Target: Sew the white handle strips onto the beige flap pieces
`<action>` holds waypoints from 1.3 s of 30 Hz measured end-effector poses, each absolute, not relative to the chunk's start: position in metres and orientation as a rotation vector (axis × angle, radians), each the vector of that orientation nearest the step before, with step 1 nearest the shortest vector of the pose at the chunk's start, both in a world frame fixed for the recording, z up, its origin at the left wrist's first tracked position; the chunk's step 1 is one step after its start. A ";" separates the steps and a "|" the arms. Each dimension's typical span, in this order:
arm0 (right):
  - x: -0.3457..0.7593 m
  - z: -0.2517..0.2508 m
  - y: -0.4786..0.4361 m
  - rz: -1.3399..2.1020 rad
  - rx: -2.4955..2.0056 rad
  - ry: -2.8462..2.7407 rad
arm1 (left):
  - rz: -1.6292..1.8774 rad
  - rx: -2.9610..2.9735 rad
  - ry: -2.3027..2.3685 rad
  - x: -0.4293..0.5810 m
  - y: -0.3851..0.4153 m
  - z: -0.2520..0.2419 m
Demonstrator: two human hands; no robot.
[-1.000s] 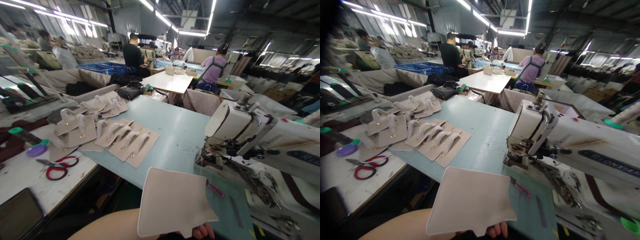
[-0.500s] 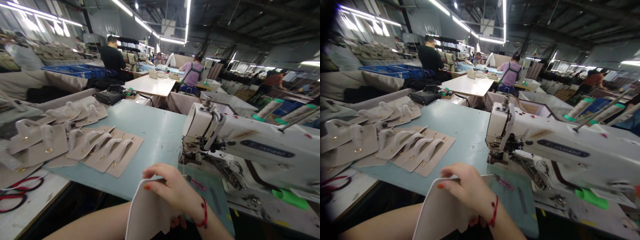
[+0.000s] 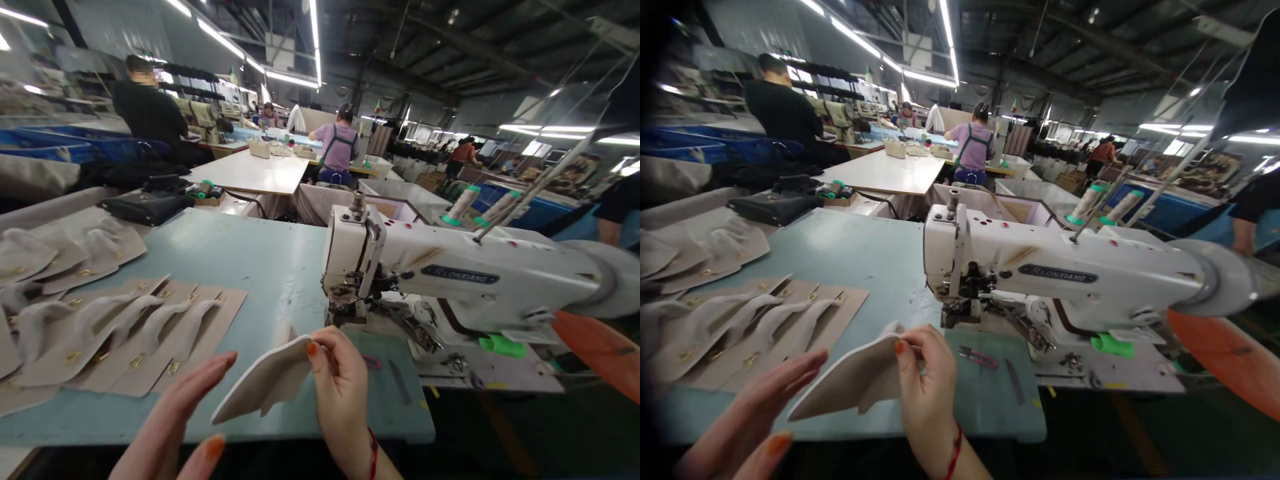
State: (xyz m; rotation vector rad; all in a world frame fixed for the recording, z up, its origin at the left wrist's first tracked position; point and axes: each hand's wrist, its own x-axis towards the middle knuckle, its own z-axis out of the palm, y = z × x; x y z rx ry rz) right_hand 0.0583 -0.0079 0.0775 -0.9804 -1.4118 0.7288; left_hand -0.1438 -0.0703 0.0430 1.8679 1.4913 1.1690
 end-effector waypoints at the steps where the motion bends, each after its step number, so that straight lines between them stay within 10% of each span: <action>1: 0.057 0.077 -0.008 0.705 -0.982 -1.412 | 1.234 1.939 1.563 -0.136 -0.067 0.056; 12: 0.104 0.055 -0.011 0.692 -1.171 -1.491 | 0.772 2.275 1.206 -0.102 0.021 0.102; 25: 0.190 -0.088 0.017 0.174 -1.700 -2.019 | 0.906 2.049 1.240 -0.118 0.016 0.092; 39: 0.146 0.008 -0.067 1.016 -1.353 -1.088 | 0.930 2.238 1.082 -0.046 -0.033 0.078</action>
